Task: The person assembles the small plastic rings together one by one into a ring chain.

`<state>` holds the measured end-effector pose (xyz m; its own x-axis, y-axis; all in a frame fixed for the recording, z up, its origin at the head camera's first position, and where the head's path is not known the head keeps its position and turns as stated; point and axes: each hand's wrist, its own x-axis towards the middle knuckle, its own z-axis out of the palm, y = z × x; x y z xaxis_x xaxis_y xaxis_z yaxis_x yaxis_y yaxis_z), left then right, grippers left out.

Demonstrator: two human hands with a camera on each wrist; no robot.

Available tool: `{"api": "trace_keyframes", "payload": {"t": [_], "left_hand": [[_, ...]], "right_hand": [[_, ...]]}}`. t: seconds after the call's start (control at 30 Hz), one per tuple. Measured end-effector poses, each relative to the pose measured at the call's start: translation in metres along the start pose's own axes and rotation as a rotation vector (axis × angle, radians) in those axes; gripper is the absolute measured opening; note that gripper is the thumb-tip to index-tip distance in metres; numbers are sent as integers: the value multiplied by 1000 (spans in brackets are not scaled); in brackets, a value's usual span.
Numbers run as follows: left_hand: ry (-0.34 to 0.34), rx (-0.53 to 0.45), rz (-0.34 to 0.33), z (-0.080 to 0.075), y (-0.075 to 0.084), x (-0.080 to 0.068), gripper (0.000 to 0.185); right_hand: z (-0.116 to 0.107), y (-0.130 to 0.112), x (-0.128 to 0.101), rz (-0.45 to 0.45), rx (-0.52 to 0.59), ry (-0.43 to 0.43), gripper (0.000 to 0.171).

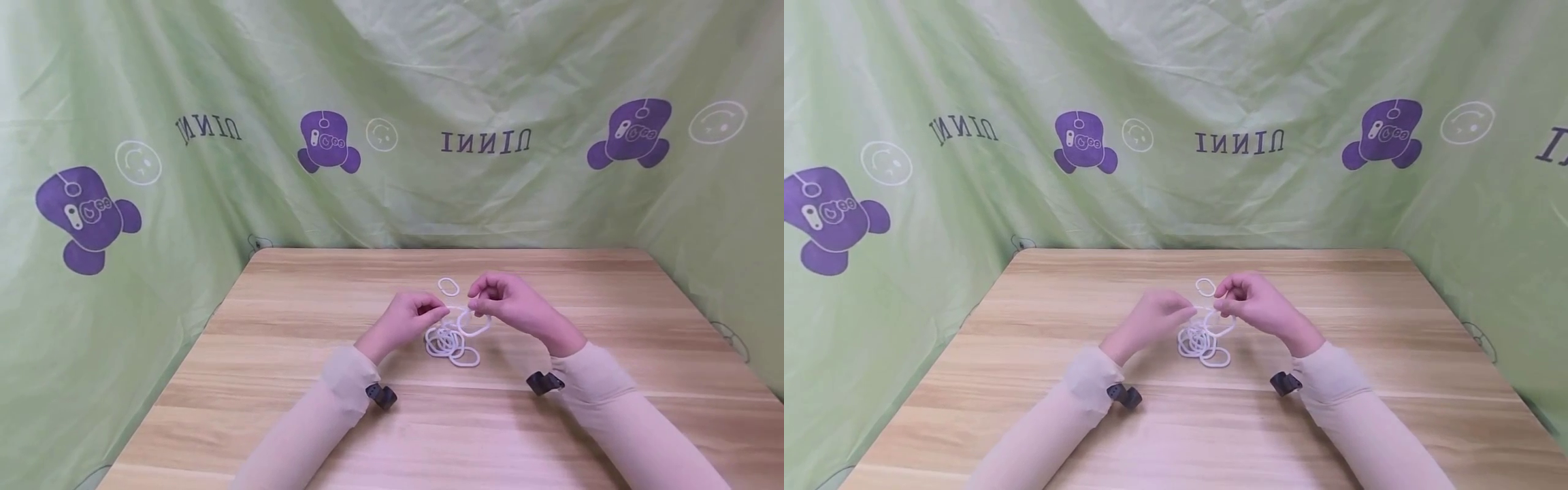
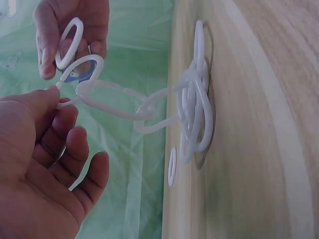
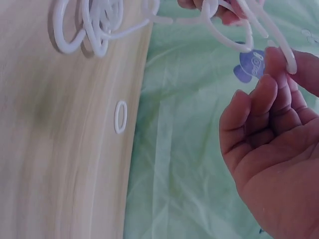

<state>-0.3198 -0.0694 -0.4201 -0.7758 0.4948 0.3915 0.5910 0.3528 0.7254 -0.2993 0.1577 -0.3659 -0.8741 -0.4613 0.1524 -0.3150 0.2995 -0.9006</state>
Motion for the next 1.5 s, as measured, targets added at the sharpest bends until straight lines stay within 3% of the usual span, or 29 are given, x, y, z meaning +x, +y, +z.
{"api": "trace_keyframes", "payload": {"t": [0.3, 0.73, 1.0, 1.1, 1.3, 1.5], "left_hand": [[-55, 75, 76, 6, 7, -2, 14], [-71, 78, 78, 4, 8, -2, 13], [-122, 41, 126, 7, 16, -4, 14], [-106, 25, 95, 8, 15, -3, 18], [-12, 23, -42, 6, 4, -3, 28], [-3, -1, -55, 4, -1, -1, 17]], "right_hand": [[13, -17, 0, 11, -99, -4, 12], [18, -19, 0, 15, -139, 32, 11], [21, -17, 1, 6, -147, 90, 12], [22, -16, 1, -13, -127, 129, 11], [22, -17, 2, -30, -39, 210, 13], [21, 1, 9, -77, 43, 255, 15]]}}
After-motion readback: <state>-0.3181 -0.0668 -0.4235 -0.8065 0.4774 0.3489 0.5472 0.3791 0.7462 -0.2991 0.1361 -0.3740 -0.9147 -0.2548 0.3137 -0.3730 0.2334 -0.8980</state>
